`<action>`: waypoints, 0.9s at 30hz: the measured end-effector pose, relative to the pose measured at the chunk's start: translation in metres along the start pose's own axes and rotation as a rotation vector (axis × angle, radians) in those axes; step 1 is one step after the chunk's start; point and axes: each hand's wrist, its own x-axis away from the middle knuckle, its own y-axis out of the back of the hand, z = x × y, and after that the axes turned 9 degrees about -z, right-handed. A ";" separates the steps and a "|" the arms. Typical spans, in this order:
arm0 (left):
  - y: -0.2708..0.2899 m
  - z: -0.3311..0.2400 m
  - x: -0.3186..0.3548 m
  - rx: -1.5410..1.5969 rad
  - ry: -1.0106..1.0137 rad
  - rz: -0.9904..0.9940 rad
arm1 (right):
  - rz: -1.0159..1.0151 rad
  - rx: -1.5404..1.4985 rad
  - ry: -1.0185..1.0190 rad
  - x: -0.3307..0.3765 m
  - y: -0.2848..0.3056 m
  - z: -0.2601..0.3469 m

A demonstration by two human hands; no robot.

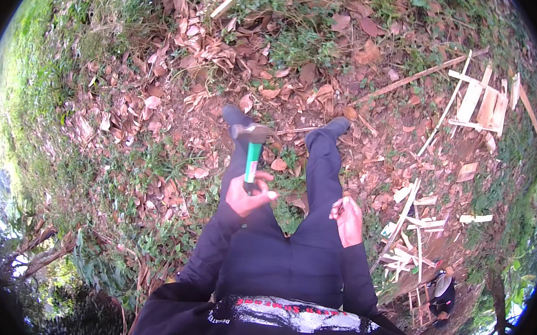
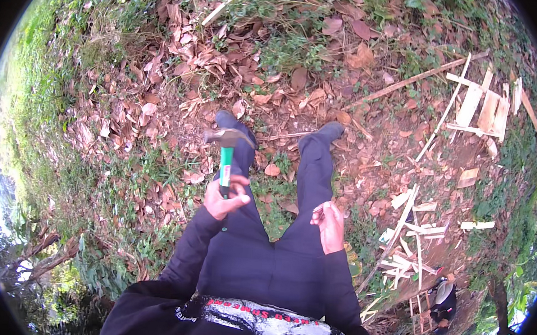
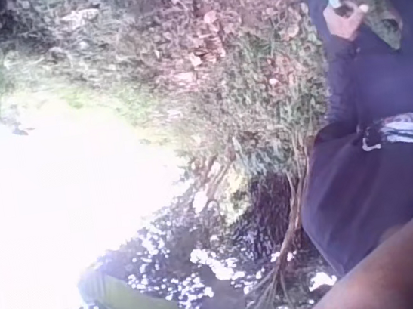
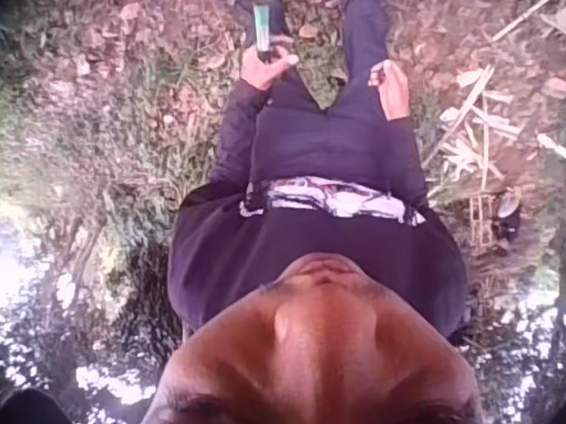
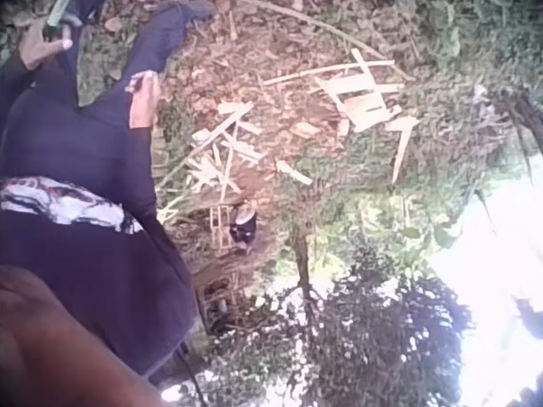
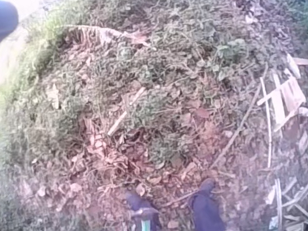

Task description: The person assembles a wooden frame on the ground using a hammer and nails. They position wooden planks into a rectangular structure and secure the joints by hammering nails into the wood.

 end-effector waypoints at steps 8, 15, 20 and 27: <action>-0.233 0.035 0.006 -0.481 -0.060 0.345 | 0.029 -0.271 -0.130 -0.008 0.092 0.049; -0.318 0.017 0.007 -0.361 -0.092 0.395 | 0.003 -0.323 -0.103 0.007 0.137 0.090; -0.327 0.005 -0.014 -0.129 0.059 0.585 | 0.064 -0.581 -0.170 -0.002 0.140 0.095; -0.335 -0.025 -0.060 -0.218 0.377 0.674 | 0.144 -0.483 -0.161 -0.036 0.138 0.109</action>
